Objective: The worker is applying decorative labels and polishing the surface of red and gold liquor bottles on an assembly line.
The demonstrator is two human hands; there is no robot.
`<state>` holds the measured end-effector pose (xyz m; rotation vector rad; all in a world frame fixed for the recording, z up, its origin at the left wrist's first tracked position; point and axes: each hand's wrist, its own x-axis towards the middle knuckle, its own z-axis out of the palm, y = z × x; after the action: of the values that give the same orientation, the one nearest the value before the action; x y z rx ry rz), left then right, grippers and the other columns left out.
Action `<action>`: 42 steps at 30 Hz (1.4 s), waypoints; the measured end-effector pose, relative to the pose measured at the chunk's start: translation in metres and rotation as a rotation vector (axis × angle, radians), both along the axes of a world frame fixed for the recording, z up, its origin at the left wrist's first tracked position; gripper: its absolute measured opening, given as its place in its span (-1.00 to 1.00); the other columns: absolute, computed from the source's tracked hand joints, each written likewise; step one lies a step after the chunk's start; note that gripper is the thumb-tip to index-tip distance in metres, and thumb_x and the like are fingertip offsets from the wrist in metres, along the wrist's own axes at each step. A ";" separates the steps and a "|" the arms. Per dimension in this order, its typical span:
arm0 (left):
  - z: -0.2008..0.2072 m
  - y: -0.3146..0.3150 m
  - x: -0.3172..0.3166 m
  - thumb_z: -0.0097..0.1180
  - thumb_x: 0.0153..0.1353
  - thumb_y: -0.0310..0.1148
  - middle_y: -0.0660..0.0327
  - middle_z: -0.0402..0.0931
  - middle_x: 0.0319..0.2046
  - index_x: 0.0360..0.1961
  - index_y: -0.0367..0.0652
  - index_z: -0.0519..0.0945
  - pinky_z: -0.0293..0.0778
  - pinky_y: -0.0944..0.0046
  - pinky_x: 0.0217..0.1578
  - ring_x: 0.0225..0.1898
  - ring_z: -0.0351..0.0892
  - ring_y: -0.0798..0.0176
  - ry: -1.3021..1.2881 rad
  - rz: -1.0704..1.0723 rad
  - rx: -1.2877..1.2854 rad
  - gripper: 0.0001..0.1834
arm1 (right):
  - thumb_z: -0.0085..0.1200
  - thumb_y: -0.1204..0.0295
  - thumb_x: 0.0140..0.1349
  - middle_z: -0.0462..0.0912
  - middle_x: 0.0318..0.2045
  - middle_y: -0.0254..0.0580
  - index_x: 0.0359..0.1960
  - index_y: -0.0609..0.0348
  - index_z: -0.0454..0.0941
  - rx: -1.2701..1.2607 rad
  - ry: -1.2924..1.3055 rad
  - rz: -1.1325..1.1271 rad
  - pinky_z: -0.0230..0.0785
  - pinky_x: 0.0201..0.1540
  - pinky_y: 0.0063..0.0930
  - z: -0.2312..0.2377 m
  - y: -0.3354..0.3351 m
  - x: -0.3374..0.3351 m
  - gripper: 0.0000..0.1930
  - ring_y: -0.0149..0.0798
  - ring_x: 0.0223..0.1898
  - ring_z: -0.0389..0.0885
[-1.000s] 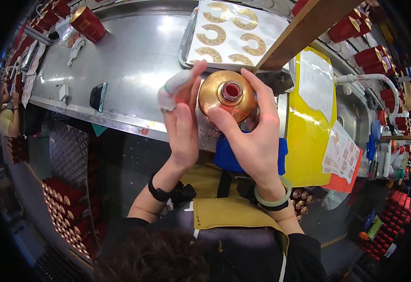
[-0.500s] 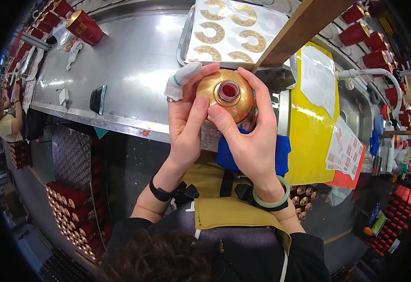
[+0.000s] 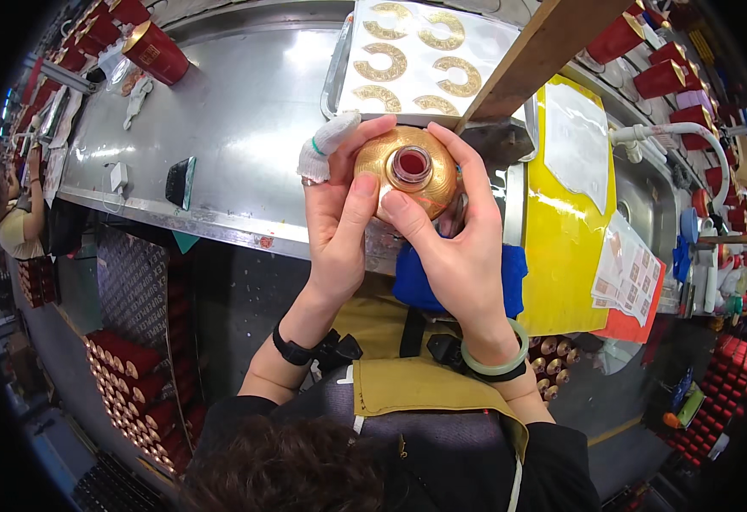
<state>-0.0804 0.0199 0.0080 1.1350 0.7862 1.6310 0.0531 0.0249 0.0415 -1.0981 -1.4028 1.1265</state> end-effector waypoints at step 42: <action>-0.042 0.003 0.035 0.65 -0.14 -0.40 0.00 0.26 0.18 0.24 -0.10 0.33 0.52 0.11 0.08 0.11 0.47 0.00 0.406 0.617 0.307 -0.07 | 0.23 0.48 -0.08 0.75 -0.13 -0.27 -0.20 0.15 0.75 0.982 -0.897 0.583 0.45 -0.17 -0.39 0.079 -0.002 0.056 -0.68 -0.30 -0.15 0.64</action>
<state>-0.0456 0.0231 -0.0340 1.5762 1.2702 2.1082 0.1091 0.0226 0.1202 -0.4253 -2.6796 0.0928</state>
